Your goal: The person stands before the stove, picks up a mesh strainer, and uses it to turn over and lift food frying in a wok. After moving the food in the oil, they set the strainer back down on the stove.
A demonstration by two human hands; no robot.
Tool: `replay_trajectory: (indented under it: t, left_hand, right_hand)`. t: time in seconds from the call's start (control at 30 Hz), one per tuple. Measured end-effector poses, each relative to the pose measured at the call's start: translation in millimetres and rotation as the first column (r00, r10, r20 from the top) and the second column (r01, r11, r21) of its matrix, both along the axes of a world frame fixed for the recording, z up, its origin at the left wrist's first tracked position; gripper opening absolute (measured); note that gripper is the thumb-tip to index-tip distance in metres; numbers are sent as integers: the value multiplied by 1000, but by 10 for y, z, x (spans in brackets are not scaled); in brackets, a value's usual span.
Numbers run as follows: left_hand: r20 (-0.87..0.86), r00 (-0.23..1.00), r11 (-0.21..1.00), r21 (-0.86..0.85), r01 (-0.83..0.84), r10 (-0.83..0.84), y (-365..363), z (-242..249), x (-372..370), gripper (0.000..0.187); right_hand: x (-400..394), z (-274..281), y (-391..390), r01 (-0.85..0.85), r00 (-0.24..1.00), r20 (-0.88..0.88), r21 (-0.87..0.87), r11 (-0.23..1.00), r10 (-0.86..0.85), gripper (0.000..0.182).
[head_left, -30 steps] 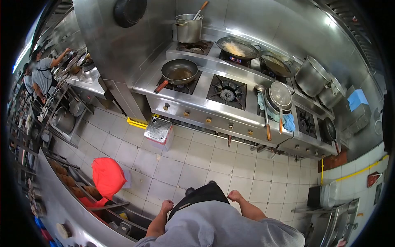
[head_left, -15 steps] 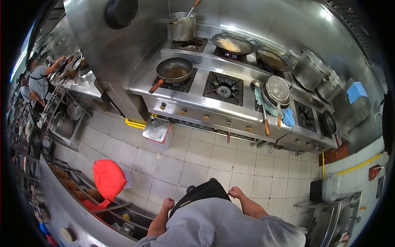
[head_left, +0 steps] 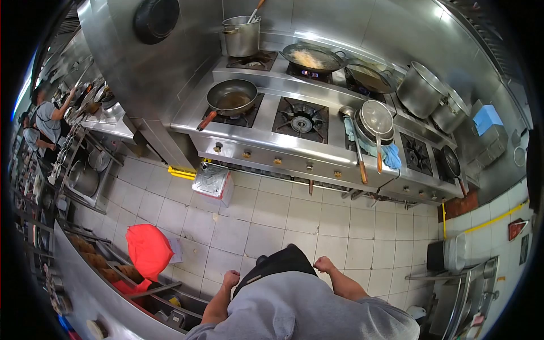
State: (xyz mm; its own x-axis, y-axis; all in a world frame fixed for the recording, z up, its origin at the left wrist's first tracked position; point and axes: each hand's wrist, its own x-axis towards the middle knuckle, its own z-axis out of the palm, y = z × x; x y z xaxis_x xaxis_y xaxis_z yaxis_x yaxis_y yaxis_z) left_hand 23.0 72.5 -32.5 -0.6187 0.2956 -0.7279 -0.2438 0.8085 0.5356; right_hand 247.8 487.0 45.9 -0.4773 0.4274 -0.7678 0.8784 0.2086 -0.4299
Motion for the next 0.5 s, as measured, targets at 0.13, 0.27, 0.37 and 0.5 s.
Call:
replay_trajectory:
  t: [0.13, 0.27, 0.37, 0.5]
  left_hand:
    - [14, 1000, 1000, 12, -12, 12, -23, -59, 8, 21]
    - [-57, 998, 998, 57, 41, -38, -71, -119, 17, 16]
    - [-55, 998, 998, 53, 26, -23, -86, -187, 22, 15]
    - [-34, 999, 999, 37, -15, 16, -64, -96, 44, 14]
  right_hand:
    - [31, 2, 1, -4, 1000, -12, -16, 1000, 3, 21]
    - [38, -12, 3, -7, 1000, -8, -34, 999, 7, 19]
    - [28, -28, -2, -5, 1000, -5, -25, 1000, 5, 19]
    - [10, -28, 5, -8, 1000, 17, -16, 1000, 8, 20]
